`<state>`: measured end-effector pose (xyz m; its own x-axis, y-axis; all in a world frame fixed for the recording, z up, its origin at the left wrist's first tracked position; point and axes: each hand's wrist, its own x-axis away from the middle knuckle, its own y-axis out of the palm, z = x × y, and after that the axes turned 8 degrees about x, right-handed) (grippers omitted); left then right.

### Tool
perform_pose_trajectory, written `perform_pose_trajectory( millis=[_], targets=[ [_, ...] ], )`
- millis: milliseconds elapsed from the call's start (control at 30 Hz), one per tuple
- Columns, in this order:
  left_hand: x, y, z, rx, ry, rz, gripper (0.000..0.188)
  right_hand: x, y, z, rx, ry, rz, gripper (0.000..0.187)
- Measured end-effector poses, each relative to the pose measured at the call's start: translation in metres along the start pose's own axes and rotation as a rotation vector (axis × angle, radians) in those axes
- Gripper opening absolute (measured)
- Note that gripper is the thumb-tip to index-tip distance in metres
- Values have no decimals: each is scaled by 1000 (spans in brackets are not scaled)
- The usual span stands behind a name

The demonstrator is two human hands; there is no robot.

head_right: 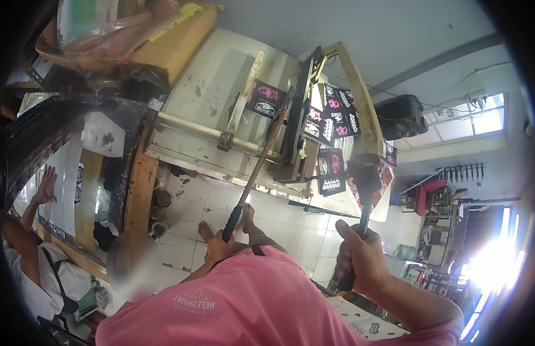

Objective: The person stacks several sheets of printed stickers, aligns them on a manual lever-operated paper cutter, and pulls the lever to cut the sheets into smaller sections.

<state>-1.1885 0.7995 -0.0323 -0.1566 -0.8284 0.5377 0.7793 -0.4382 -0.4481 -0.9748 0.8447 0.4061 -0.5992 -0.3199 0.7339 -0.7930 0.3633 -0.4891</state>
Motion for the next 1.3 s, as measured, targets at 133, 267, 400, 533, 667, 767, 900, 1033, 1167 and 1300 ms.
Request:
perform_pose_trajectory(
  millis=[133, 267, 400, 533, 667, 767, 900, 1033, 1167, 1300],
  targets=[
    [0, -6, 5, 31, -17, -45, 41, 0, 7, -1, -26, 51, 55, 37],
    [0, -7, 9, 45, -44, -26, 38, -12, 22, 5, -84, 114, 80, 30],
    [2, -13, 15, 30, -43, -32, 36, -55, 54, 67, -179, 74, 85, 29],
    [-2, -6, 5, 24, 5, -14, 37, -59, 59, 74, -194, 66, 63, 27],
    [-4, -4, 4, 26, -5, -19, 36, -61, 62, 63, -186, 44, 57, 27],
    [-4, -4, 9, 46, -8, -19, 35, -75, 71, 75, -258, 94, 102, 26],
    [0, -4, 12, 40, 23, 10, 34, -187, 128, 203, -74, -151, 166, 24],
    [2, -2, 3, 55, 16, -19, 34, -258, 169, 265, -26, -321, 213, 30],
    [-6, 4, 0, 92, 29, 25, 37, -246, 180, 244, -28, -539, 302, 27],
    [-3, 8, 2, 30, -6, 55, 40, -234, 172, 225, -18, -443, 254, 28]
  ],
)
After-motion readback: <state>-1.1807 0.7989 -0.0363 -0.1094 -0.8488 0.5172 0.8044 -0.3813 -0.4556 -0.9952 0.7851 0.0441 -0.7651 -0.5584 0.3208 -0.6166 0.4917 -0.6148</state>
